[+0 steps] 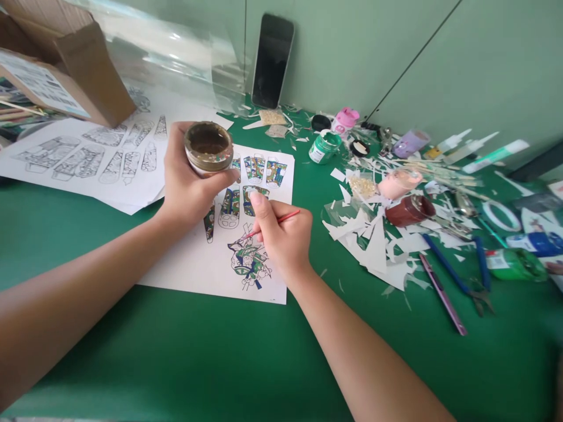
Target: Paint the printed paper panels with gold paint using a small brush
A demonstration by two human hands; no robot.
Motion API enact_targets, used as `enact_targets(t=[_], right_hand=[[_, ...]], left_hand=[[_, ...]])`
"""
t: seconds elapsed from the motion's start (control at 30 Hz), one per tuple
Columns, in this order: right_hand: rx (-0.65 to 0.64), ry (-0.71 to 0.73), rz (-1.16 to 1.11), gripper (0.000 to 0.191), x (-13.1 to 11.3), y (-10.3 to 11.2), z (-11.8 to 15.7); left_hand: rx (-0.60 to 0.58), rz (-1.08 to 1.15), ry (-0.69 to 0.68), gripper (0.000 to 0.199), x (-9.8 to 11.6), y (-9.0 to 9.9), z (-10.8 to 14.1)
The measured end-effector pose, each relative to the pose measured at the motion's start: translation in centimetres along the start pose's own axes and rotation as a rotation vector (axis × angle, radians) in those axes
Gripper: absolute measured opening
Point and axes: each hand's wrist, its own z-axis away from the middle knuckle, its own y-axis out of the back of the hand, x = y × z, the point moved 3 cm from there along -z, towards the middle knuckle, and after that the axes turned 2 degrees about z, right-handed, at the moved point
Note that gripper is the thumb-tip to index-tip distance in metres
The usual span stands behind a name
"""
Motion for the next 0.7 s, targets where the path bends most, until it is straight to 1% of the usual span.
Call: enact_targets(t=[0.23, 0.4, 0.53, 0.7], right_hand=[[0.015, 0.018, 0.067, 0.052, -0.14, 0.06, -0.04], [0.006, 0.018, 0.055, 0.05, -0.21, -0.01, 0.1], [0.012, 0.007, 0.08, 0.051, -0.16, -0.04, 0.11], [0.029, 0.03, 0.09, 0.053, -0.13, 0.08, 0.06]], left_hand=[[0.008, 0.039, 0.066, 0.049, 0.45, -0.13, 0.06], [-0.006, 0.038, 0.074, 0.053, 0.48, -0.21, -0.02], [-0.024, -0.01, 0.081, 0.052, 0.43, -0.27, 0.02], [-0.023, -0.003, 0.077, 0.052, 0.43, -0.28, 0.15]])
